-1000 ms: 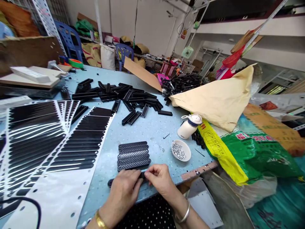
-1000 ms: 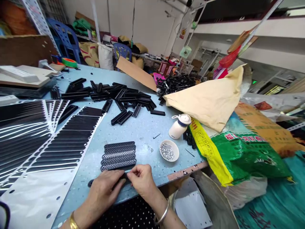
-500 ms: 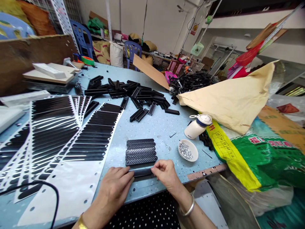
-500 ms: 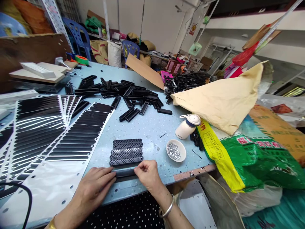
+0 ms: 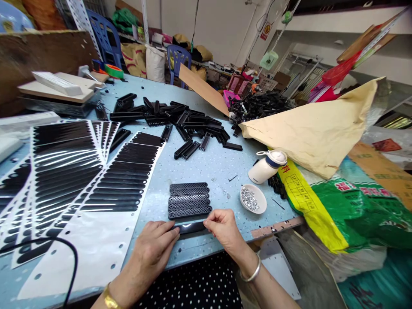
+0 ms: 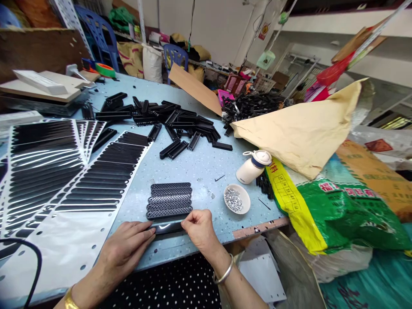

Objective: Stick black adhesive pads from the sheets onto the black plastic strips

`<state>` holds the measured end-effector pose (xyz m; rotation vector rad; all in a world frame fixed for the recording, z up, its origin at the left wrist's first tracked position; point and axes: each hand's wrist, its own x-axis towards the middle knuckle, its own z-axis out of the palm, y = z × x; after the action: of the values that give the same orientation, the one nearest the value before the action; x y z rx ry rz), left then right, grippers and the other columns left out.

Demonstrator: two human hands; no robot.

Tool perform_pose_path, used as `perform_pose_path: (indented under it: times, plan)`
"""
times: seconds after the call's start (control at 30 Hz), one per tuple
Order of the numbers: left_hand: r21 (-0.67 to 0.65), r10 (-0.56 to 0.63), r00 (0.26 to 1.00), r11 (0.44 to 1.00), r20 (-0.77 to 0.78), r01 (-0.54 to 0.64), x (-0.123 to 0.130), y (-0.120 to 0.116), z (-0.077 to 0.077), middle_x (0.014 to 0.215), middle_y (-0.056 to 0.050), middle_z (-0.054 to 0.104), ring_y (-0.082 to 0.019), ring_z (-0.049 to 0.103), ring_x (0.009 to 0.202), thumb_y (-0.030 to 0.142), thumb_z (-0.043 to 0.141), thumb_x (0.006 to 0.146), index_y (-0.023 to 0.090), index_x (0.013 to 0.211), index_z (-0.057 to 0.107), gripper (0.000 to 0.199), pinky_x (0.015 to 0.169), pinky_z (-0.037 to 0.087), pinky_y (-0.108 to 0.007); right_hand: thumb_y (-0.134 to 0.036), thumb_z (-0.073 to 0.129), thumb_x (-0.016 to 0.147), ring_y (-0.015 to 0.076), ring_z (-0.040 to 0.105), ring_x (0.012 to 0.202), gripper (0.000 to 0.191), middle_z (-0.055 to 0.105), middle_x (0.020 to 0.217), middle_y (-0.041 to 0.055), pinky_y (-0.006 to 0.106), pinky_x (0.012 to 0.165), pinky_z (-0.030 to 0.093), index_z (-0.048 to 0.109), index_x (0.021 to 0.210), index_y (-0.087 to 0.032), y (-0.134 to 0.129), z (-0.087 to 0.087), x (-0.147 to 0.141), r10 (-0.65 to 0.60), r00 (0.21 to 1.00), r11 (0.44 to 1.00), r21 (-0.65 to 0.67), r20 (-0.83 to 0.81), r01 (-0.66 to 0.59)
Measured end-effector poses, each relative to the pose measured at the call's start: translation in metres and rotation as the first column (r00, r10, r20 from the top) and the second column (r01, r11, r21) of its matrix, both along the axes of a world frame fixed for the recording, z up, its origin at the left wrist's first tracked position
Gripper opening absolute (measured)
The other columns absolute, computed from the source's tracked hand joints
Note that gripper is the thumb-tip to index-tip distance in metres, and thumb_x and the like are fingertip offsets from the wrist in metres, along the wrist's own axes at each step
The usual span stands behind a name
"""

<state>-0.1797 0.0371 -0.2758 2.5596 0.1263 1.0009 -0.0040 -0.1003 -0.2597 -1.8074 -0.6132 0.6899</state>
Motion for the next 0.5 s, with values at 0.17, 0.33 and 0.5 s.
perform_pose_path:
  times: [0.17, 0.33, 0.5]
  plan:
    - [0.000, -0.013, 1.000, 1.000, -0.004, 0.013, 0.0009, -0.0004, 0.0010, 0.094, -0.010, 0.075, -0.022, 0.067, 0.079, 0.011, 0.055, 0.092, 0.016, 0.096, 0.070, 0.016, 0.068, 0.053, -0.037, -0.020, 0.062, 0.065, 0.0089, 0.041, 0.043, 0.016, 0.048, 0.043, -0.0053, 0.021, 0.043, 0.031, 0.057, 0.049, -0.018, -0.0020, -0.0080, -0.0004, -0.002, 0.998, 1.000, -0.025, 0.070, 0.004]
    - [-0.016, -0.025, 1.000, 1.000, 0.006, 0.025, 0.0000, 0.0003, -0.0028, 0.095, -0.011, 0.074, -0.023, 0.067, 0.081, 0.010, 0.056, 0.091, 0.015, 0.098, 0.069, 0.015, 0.070, 0.054, -0.038, -0.024, 0.058, 0.067, 0.0094, 0.039, 0.043, 0.019, 0.045, 0.045, -0.0050, 0.022, 0.043, 0.028, 0.051, 0.050, -0.020, -0.0024, -0.0087, -0.0053, 0.002, 0.988, 0.999, -0.041, 0.157, 0.005]
    - [-0.020, -0.007, 1.000, 1.000, 0.015, 0.007, -0.0006, -0.0002, -0.0048, 0.097, -0.010, 0.074, -0.022, 0.067, 0.082, 0.011, 0.056, 0.091, 0.017, 0.100, 0.069, 0.017, 0.070, 0.055, -0.037, -0.026, 0.058, 0.069, 0.0103, 0.039, 0.046, 0.022, 0.042, 0.048, -0.0044, 0.024, 0.045, 0.027, 0.048, 0.050, -0.021, -0.0041, -0.0090, -0.0091, -0.002, 0.970, 0.999, -0.037, 0.244, 0.011]
